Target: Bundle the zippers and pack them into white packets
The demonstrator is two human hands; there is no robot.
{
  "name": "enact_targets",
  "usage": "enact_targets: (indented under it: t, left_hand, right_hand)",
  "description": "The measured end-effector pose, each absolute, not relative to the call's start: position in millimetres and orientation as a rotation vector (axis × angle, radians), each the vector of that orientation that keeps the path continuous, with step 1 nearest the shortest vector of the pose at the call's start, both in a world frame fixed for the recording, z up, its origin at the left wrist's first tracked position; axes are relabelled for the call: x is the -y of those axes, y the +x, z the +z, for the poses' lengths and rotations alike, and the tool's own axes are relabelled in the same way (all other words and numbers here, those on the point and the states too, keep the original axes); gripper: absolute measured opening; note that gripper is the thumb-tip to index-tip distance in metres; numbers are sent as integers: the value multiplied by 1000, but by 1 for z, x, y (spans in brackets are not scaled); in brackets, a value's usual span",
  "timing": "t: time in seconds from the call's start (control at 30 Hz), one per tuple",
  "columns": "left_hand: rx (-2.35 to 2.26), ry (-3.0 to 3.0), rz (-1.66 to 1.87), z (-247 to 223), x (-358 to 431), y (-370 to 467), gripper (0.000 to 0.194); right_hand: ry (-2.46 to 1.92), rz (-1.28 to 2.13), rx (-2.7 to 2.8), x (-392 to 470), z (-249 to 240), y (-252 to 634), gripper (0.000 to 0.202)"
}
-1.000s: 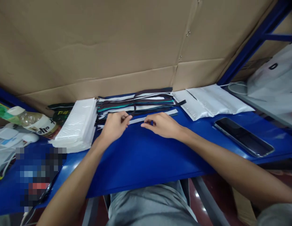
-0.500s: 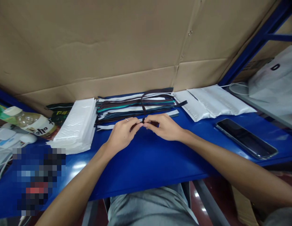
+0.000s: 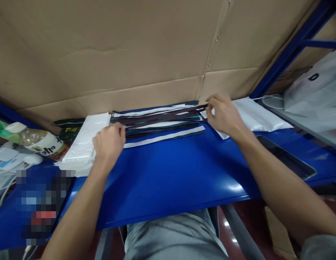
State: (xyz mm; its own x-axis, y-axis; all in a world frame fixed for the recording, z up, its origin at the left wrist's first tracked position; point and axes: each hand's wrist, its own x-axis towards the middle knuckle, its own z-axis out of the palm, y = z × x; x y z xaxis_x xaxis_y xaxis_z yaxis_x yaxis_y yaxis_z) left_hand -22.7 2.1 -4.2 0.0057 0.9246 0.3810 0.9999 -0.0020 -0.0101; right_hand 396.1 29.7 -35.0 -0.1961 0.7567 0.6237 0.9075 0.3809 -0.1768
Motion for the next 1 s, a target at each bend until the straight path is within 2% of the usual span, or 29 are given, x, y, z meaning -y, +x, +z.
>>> enact_targets:
  t: [0.1, 0.3, 0.43, 0.5, 0.6, 0.73, 1.0]
  left_hand:
    - [2114, -1903, -366, 0, -9, -38, 46]
    - [1985, -1992, -654, -2, 5, -13, 53]
    - [1723, -2387, -801, -15, 21, 20, 28]
    - [1648, -2556, -754, -23, 27, 34, 29]
    - [1580, -2693, -675, -33, 31, 45, 31]
    - [1505, -2764, -632, -40, 29, 43, 22]
    - [1432, -2864, -863, -30, 24, 36, 24]
  right_hand:
    - [-1550, -293, 1900, -32, -31, 410, 16]
    - [-1529, 235, 1868, -10, -36, 354, 16]
    - [-1293, 471, 1919, 8, -40, 319, 14]
    - [-1195, 538, 1910, 17, -42, 306, 12]
    - [-1107, 565, 1941, 28, -45, 289, 9]
    - [-1075, 541, 2028, 37, -46, 280, 9]
    - [-1148, 478, 2048, 33, -32, 288, 11]
